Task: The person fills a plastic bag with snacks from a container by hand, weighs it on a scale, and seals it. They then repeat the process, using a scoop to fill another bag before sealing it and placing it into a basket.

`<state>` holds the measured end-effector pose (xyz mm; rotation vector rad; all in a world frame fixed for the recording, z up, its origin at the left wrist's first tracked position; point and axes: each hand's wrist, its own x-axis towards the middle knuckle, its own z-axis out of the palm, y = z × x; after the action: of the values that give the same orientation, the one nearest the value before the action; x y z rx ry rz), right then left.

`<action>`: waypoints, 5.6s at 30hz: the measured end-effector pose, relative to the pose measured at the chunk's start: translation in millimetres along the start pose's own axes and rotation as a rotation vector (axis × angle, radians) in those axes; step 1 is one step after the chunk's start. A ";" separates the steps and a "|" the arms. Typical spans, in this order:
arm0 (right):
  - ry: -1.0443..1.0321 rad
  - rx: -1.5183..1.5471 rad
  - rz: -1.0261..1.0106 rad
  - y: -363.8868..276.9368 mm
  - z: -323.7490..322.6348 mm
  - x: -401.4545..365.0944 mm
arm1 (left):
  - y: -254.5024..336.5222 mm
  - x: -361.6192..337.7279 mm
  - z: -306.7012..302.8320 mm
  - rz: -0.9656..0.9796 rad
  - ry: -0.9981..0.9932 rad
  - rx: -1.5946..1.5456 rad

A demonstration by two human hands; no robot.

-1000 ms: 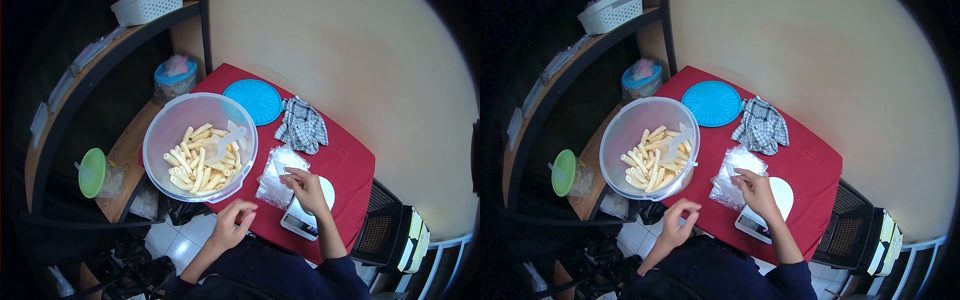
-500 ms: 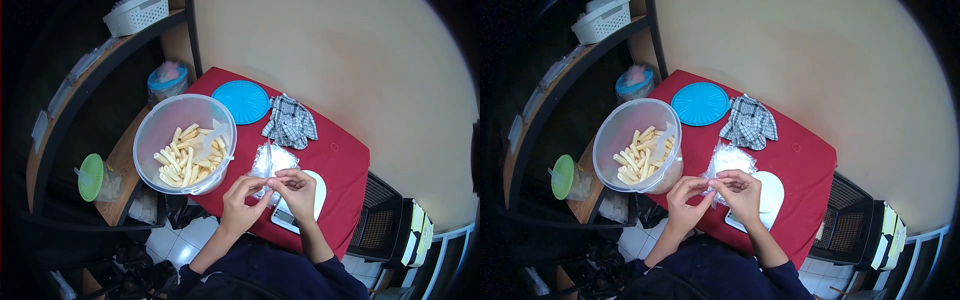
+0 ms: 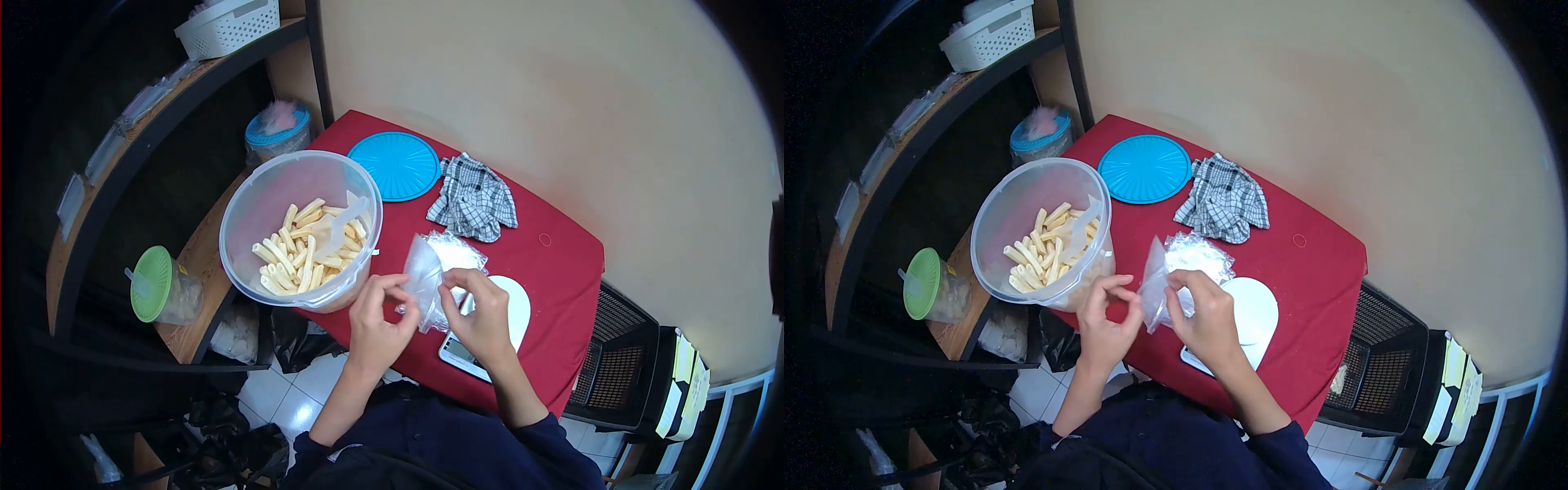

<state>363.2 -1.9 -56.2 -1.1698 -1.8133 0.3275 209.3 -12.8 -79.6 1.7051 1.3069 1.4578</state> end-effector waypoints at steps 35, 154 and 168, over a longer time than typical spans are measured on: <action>-0.401 0.343 -0.050 -19.5 -1.0 -30.8 | -1.8 -23.2 -11.4 0.125 -0.246 0.280; -1.076 -0.072 -0.712 -134.7 91.8 240.2 | 2.4 111.6 -206.5 0.007 0.041 0.272; -1.038 -0.659 -0.662 -46.4 165.7 168.2 | -9.3 93.9 -223.9 -0.006 0.057 0.306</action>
<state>182.1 153.0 -22.9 -0.7261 -3.2649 -0.1185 -10.5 34.5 12.5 1.8567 1.6336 1.3665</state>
